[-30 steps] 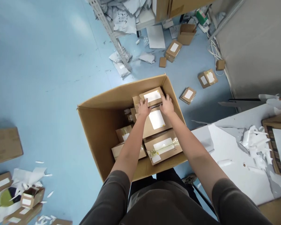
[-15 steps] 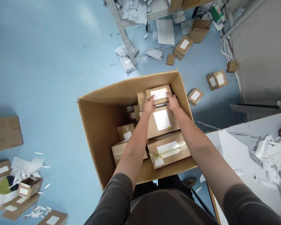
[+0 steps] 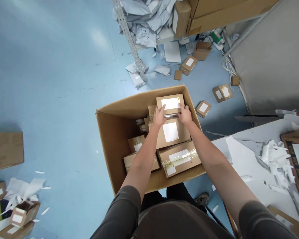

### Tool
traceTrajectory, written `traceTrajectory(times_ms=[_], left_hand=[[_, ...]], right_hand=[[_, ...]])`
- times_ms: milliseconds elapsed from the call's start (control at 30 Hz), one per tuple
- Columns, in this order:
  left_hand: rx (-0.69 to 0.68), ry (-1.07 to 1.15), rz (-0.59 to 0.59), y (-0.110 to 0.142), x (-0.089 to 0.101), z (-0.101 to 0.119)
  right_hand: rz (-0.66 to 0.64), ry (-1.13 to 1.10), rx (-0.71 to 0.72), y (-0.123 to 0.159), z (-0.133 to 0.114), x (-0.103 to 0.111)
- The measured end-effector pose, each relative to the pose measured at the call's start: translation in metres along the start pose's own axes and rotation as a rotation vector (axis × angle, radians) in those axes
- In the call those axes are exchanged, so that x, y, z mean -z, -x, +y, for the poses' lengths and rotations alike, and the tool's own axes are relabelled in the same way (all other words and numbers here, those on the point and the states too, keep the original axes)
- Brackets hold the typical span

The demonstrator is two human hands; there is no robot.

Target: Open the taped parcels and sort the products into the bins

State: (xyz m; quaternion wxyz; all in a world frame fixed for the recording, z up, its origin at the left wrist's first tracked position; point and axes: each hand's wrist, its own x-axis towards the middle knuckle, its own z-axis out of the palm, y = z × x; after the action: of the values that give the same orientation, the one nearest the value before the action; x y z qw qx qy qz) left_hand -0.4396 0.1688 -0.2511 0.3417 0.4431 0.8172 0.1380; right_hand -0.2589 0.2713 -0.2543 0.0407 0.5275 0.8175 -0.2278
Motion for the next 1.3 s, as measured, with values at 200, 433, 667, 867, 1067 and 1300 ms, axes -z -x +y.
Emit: traceTrajectory(times_ms=[200,433,667,867,1067,1300], left_hand=[[-0.047,0.016,0.067,0.01,0.01,0.002],[-0.075,0.019,0.013,0.015,0.019,-0.001],[-0.104,0.01,0.031,0.034,0.03,0.002],[-0.136,-0.006,0.09,0.05,0.052,0.01],[-0.19,-0.037,0.134,0.067,0.092,0.026],[-0.277,-0.068,0.213,0.106,0.14,0.026]], right_hand=[[0.05,-0.007,0.023,0.004,-0.011,0.011],[0.047,0.003,0.024,0.007,-0.016,0.019],[0.084,0.024,0.043,0.022,-0.024,0.031],[0.147,0.019,0.059,0.038,-0.038,0.053],[0.217,0.017,0.087,0.055,-0.053,0.086],[0.251,0.048,0.156,0.094,-0.087,0.13]])
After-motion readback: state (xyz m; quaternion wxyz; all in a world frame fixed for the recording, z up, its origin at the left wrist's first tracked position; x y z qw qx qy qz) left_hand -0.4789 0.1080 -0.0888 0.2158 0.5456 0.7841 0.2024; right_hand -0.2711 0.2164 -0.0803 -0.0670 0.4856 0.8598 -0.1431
